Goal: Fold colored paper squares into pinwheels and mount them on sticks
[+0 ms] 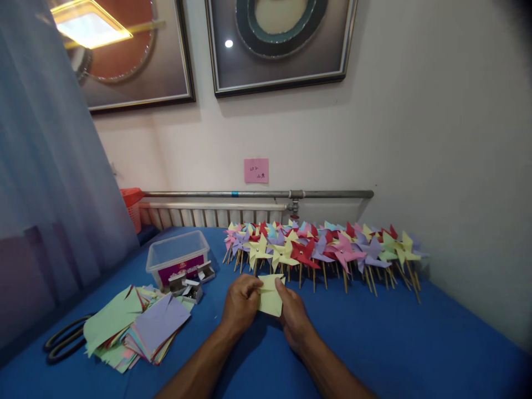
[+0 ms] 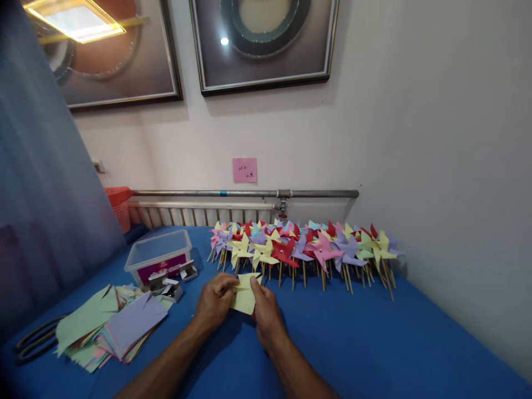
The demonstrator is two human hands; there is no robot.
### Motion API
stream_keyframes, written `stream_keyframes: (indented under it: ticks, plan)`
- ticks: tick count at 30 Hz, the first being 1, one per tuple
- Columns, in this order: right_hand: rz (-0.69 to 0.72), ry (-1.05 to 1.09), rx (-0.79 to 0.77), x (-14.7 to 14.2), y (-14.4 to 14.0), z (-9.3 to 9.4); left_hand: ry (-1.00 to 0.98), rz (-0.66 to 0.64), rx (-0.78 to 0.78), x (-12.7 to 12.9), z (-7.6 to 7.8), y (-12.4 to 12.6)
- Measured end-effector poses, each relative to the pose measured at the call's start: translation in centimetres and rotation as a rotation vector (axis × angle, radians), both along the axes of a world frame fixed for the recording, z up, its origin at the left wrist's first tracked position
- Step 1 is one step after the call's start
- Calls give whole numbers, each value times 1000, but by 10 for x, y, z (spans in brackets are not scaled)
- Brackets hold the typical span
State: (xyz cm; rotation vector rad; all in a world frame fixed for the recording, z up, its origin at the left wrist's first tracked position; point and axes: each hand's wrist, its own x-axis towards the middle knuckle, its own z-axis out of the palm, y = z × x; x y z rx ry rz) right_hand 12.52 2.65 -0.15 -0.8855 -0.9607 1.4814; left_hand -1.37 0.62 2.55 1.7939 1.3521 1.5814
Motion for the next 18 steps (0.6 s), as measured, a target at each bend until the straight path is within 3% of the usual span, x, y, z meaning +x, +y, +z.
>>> stream_keyframes:
  ticks: [4, 9, 14, 18]
  plan:
    - [91, 57, -36, 0, -2, 6, -6, 18, 27, -1, -1, 1]
    - [-25, -34, -6, 1, 5, -2, -14, -18, -4, 1, 2, -2]
    - [-130, -182, 90, 7, 10, 0, -299, -34, -275, 0, 2, 2]
    - [-81, -276, 168, 8, 7, 5, -470, -111, -463, -3, -3, 11]
